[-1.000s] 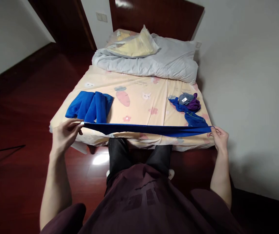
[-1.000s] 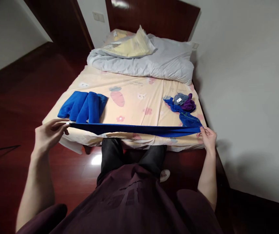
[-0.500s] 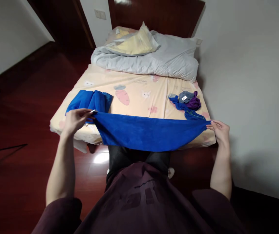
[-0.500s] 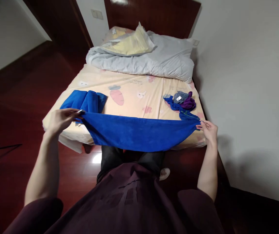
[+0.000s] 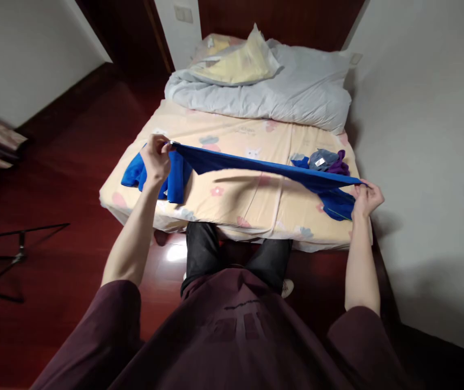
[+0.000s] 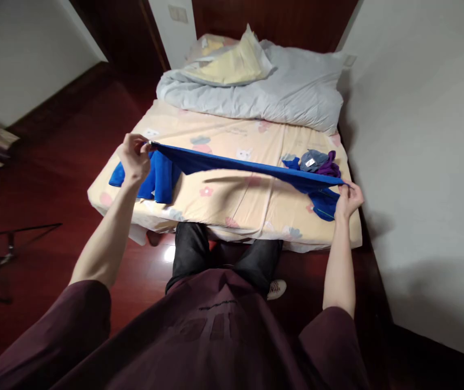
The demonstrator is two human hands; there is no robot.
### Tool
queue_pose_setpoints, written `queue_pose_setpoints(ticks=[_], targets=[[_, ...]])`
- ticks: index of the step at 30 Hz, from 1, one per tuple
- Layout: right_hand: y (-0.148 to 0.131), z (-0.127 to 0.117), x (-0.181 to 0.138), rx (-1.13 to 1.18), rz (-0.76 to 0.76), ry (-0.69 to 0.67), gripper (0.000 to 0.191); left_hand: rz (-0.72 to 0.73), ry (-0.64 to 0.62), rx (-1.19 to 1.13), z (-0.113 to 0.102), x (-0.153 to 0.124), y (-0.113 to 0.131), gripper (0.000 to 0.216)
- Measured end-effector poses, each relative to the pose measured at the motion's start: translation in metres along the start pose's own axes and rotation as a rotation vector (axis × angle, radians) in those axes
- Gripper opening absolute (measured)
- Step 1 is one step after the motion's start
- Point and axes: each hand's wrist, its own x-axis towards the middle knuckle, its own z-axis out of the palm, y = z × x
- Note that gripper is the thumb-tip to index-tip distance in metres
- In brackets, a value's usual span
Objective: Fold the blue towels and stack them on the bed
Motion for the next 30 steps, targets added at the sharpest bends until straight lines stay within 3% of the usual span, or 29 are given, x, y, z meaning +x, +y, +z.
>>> queue_pose_setpoints(ticks=[4,8,11,15,18,24,30], targets=[[0.032,-0.012,-0.032,-0.034,-0.024,-0.035,0.015,0.037,-0.028,0.15,-0.005,-0.034,-0.031,0.018],[0.074,-0.018,-0.076,-0.042,0.074,-0.102,0.017,0.045,-0.167,0.349,-0.004,-0.075,-0.073,0.03],[0.102,-0.017,-0.107,-0.089,0.188,-0.123,0.017,0.018,-0.311,0.441,0.003,-0.103,-0.106,0.029],[0.13,-0.018,-0.137,-0.236,0.332,-0.223,0.01,-0.056,-0.606,0.558,0.015,-0.134,-0.14,0.025],[0.14,-0.027,-0.151,-0.412,0.283,-0.423,0.009,-0.08,-0.741,0.674,0.023,-0.152,-0.149,0.022],[0.131,-0.038,-0.16,-0.749,-0.03,-0.748,0.021,0.084,-0.806,0.786,0.032,-0.158,-0.148,0.03],[0.127,-0.043,-0.158,-0.838,-0.014,-0.82,0.029,0.076,-0.895,0.809,0.02,-0.154,-0.154,0.031]])
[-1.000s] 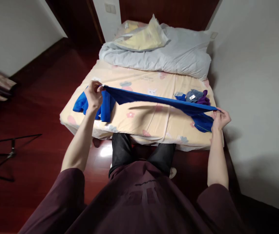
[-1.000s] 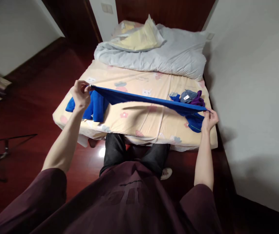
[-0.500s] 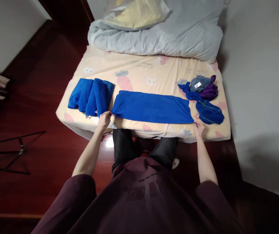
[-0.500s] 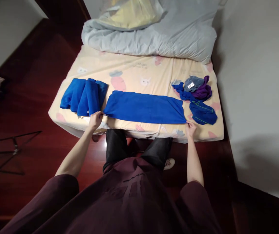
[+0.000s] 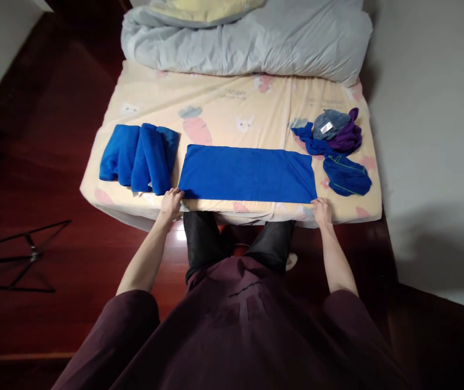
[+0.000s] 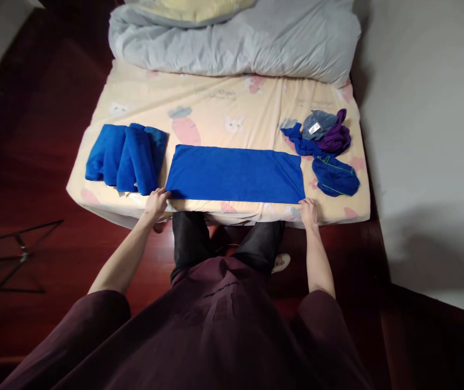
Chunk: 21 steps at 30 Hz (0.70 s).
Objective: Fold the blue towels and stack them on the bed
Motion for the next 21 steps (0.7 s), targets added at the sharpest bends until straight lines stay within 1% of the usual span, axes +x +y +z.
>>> queue_pose_setpoints(ticks=[3,5,8,10,12,14,15,16,17,19,21], targets=[[0.005,-0.001,-0.006,0.037,0.024,-0.01,0.027,-0.006,-0.012,0.011,0.002,-0.01,-0.006,0.031],[0.005,-0.002,-0.009,0.055,0.081,-0.019,0.025,-0.034,-0.023,-0.003,0.003,-0.016,-0.004,0.029],[-0.009,-0.001,-0.005,0.075,0.199,-0.053,0.019,-0.121,-0.064,-0.009,0.002,-0.017,0.013,0.023],[-0.032,0.003,0.005,0.051,0.214,-0.121,0.018,-0.155,-0.035,0.001,-0.003,-0.009,0.033,0.027],[-0.07,0.013,0.018,-0.01,0.157,-0.208,0.015,-0.126,0.084,-0.018,-0.008,0.006,0.06,0.035],[-0.121,0.031,0.034,-0.042,0.037,-0.259,0.014,-0.053,0.233,-0.075,-0.01,0.027,0.091,0.045],[-0.149,0.043,0.042,-0.028,-0.037,-0.274,0.02,-0.016,0.284,-0.114,-0.009,0.039,0.106,0.05],[-0.179,0.056,0.051,-0.003,-0.117,-0.273,0.028,0.014,0.308,-0.154,-0.006,0.051,0.119,0.054],[-0.208,0.071,0.058,0.028,-0.201,-0.265,0.035,0.037,0.306,-0.193,0.0,0.064,0.132,0.057],[-0.261,0.103,0.072,0.099,-0.366,-0.278,0.044,0.056,0.245,-0.249,0.016,0.084,0.149,0.06],[-0.299,0.134,0.08,0.14,-0.435,-0.335,0.046,0.053,0.167,-0.269,0.035,0.098,0.158,0.063]])
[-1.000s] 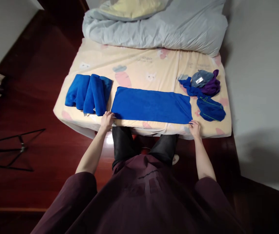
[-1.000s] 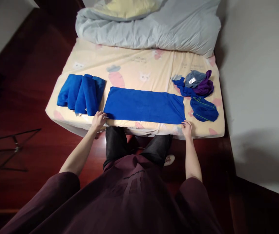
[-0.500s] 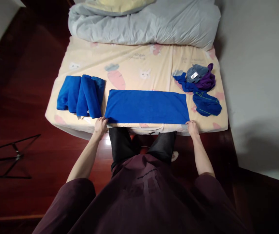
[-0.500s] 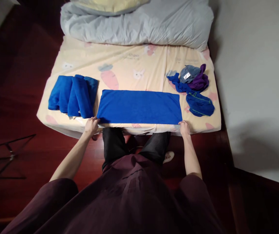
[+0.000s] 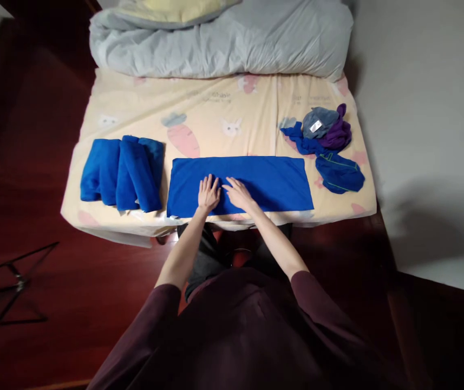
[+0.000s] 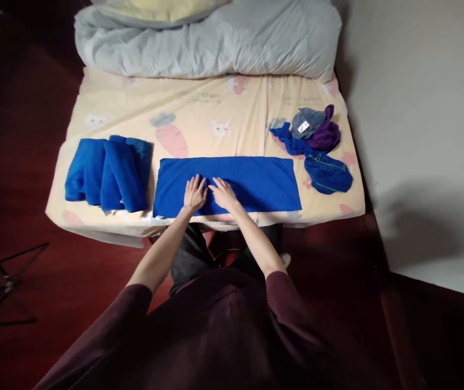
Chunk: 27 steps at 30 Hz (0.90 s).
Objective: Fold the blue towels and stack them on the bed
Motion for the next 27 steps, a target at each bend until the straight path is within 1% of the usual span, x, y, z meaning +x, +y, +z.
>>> queue_pose_setpoints(ticks=[2,4,6,8,10,13,15,18,20,22,24,27], targets=[[-0.01,0.024,0.019,0.061,0.018,-0.027,0.047,-0.011,-0.021,-0.004,0.018,0.002,-0.003,0.066],[-0.006,0.042,0.024,0.134,0.044,-0.006,0.05,0.0,0.029,-0.007,0.03,0.001,-0.009,0.066],[0.007,0.051,0.018,0.184,0.023,0.039,0.052,0.009,0.088,-0.021,0.036,-0.001,-0.013,0.063],[0.025,0.05,0.007,0.192,-0.033,0.077,0.052,0.005,0.123,-0.045,0.038,-0.002,-0.016,0.061],[0.045,0.042,-0.006,0.171,-0.06,0.114,0.052,-0.002,0.138,-0.064,0.039,-0.001,-0.016,0.059],[0.078,0.02,-0.024,0.103,-0.009,0.187,0.052,-0.008,0.142,-0.081,0.039,0.0,-0.014,0.059],[0.104,0.002,-0.04,0.039,0.048,0.225,0.052,-0.014,0.141,-0.087,0.039,0.0,-0.014,0.059],[0.147,-0.031,-0.074,-0.075,0.137,0.252,0.051,-0.005,0.153,-0.075,0.039,-0.001,-0.015,0.058],[0.175,-0.052,-0.1,-0.159,0.235,0.285,0.053,0.003,0.161,-0.059,0.04,0.0,-0.015,0.058],[0.197,-0.067,-0.122,-0.236,0.343,0.333,0.055,0.005,0.16,-0.045,0.041,0.0,-0.016,0.058],[0.212,-0.074,-0.136,-0.294,0.407,0.372,0.057,0.002,0.158,-0.031,0.042,0.001,-0.016,0.059],[0.222,-0.072,-0.141,-0.343,0.427,0.435,0.056,0.002,0.165,0.006,0.044,0.001,-0.014,0.059]])
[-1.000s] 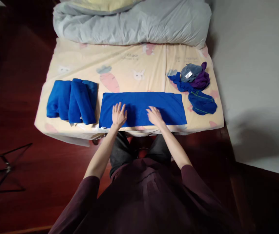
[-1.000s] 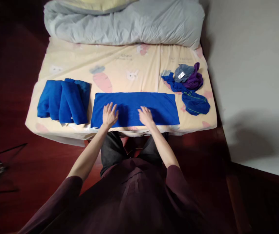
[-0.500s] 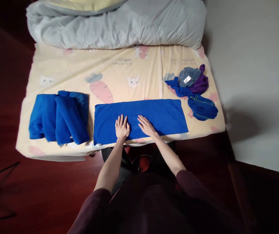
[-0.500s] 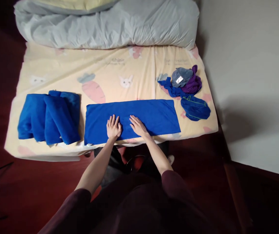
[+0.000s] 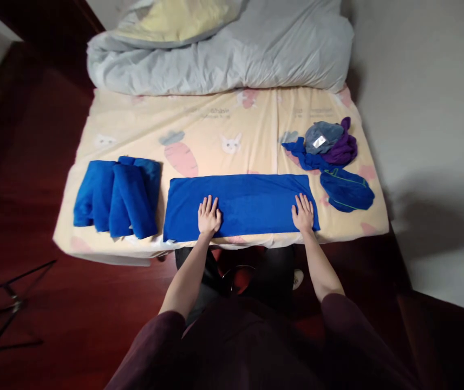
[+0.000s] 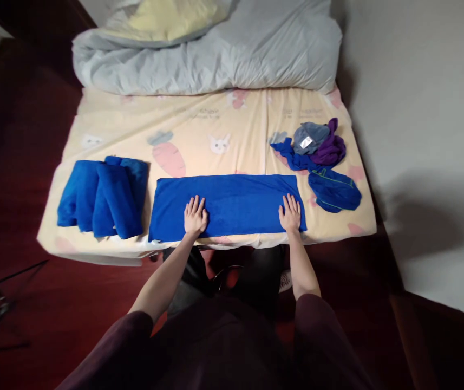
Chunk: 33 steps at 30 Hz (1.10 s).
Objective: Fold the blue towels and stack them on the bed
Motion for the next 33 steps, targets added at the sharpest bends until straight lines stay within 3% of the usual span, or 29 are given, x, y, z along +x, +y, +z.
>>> queue_pose_setpoints(ticks=[4,8,13,19,23,27,33], targets=[[0.003,0.013,0.0,0.031,-0.027,0.122,0.054,0.042,-0.03,0.055,-0.003,0.003,-0.002,0.06],[0.009,0.021,0.002,0.084,-0.065,0.213,0.053,0.108,-0.111,0.076,-0.017,0.016,-0.028,0.059],[0.009,0.021,0.003,0.102,-0.081,0.269,0.051,-0.116,0.005,0.124,-0.042,0.045,-0.089,0.061],[0.006,0.021,0.003,0.097,-0.031,0.195,0.057,-0.188,0.01,0.124,-0.053,0.087,-0.135,0.067],[0.006,0.022,0.004,0.087,-0.008,0.152,0.06,-0.21,0.014,0.087,-0.056,0.1,-0.143,0.068],[0.0,0.016,0.003,0.069,0.026,0.11,0.058,-0.214,-0.004,0.065,-0.064,0.095,-0.135,0.066],[-0.003,0.008,0.002,0.119,0.045,0.066,0.056,-0.091,-0.051,0.063,-0.072,0.043,-0.106,0.062]])
